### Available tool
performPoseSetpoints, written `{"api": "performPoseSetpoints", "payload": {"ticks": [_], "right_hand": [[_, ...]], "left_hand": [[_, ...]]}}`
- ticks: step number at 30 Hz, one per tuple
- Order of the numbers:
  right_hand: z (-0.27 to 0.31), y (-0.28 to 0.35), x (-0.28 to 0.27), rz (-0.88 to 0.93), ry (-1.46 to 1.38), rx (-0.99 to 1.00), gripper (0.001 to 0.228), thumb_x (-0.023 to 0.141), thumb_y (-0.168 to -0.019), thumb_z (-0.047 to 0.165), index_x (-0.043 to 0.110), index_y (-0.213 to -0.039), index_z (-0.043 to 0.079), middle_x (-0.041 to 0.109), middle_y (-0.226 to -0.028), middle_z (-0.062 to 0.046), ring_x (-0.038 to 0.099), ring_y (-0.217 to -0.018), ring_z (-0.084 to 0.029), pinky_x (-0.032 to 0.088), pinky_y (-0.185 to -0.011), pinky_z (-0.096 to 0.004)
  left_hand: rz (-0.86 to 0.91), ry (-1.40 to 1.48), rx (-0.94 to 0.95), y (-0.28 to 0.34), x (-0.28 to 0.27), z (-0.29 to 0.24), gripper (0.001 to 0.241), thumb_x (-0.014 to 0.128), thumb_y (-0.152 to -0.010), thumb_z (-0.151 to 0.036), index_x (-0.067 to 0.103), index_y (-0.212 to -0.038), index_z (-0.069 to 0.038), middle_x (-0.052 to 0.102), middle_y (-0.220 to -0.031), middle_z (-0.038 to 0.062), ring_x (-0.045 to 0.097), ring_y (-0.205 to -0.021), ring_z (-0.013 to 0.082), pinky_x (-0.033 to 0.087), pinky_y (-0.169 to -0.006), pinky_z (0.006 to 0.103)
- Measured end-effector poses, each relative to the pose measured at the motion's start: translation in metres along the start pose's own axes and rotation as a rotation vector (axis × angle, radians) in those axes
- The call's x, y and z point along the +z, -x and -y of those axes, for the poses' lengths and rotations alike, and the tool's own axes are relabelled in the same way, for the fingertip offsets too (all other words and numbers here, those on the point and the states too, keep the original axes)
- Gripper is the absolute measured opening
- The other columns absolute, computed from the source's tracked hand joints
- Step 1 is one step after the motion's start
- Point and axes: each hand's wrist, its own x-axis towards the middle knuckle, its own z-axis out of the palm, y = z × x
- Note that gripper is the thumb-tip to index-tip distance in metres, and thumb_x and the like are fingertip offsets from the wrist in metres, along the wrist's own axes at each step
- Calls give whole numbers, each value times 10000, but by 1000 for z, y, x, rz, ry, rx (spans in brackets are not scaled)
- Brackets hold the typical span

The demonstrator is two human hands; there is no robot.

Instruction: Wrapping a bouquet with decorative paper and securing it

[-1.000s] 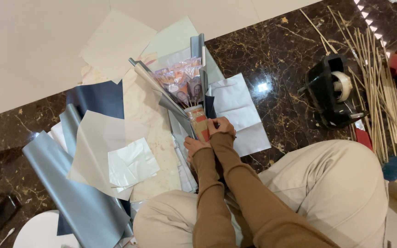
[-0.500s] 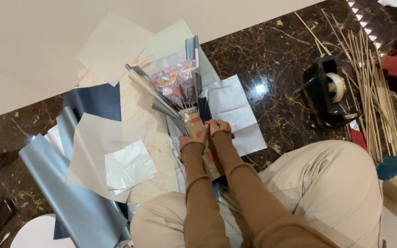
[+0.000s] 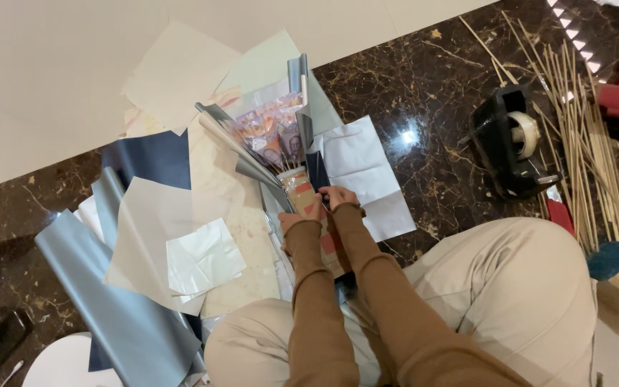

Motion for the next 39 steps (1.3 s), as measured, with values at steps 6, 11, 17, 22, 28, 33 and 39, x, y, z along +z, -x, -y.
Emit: {"api": "performPoseSetpoints", "payload": {"ticks": [6,11,17,22,28,33,39], "right_hand": [[41,63,-22,-44,72,-148,239,723,-834,400,781,-1000,238,763,-1001,-16,737,-987,-247,622,-850,-403],[33,44,-12,-53,220,-185,275,745,-849,424,677,-989,197,740,-974,-2,726,-1008,-263,595,-868,-451],[0,14,8,-132,178,-239,188,661,-930,393,661,-989,214,740,-1018,4,708,-1079,-262,575,-923,-465],[-9,24,-8,-161,93,-416,125,668,-945,318,652,-988,201,704,-985,-38,726,-897,-279,592,-800,-411],[-1,52,-94,-155,-27,-642,210,704,-924,150,688,-1133,146,658,-1011,-124,697,-795,-298,591,-687,-379],[31,83,-261,-260,39,-715,288,776,-930,153,734,-1213,185,697,-1043,-72,702,-889,-257,581,-766,-363],[-3,72,-450,-566,538,-560,169,738,-1032,225,798,-1147,117,750,-1015,-72,685,-839,-252,555,-760,-414]], "left_hand": [[-48,-55,-52,-9,17,-2,914,688,-709,-777,415,-1268,-108,601,-1347,103,604,-1257,328,384,-1022,630],[-97,-54,-43,-57,50,17,876,776,-709,-661,402,-1282,-113,617,-1345,108,634,-1229,362,371,-1039,659],[-143,-22,-27,-35,41,13,905,757,-695,-705,413,-1290,-116,616,-1328,102,639,-1220,344,388,-1043,630],[-104,2,14,-19,25,9,993,743,-649,-793,433,-1285,-96,615,-1353,116,617,-1262,327,395,-1040,622],[-60,29,28,6,7,2,1018,741,-671,-796,428,-1292,-53,583,-1411,156,584,-1307,351,374,-1077,604],[-53,7,14,-7,15,7,1044,699,-659,-855,419,-1291,-73,590,-1376,140,594,-1278,337,376,-1041,609],[-8,-39,-102,-14,14,-4,1123,701,-622,-854,374,-1360,-73,542,-1421,148,590,-1257,376,336,-1041,638]]}}
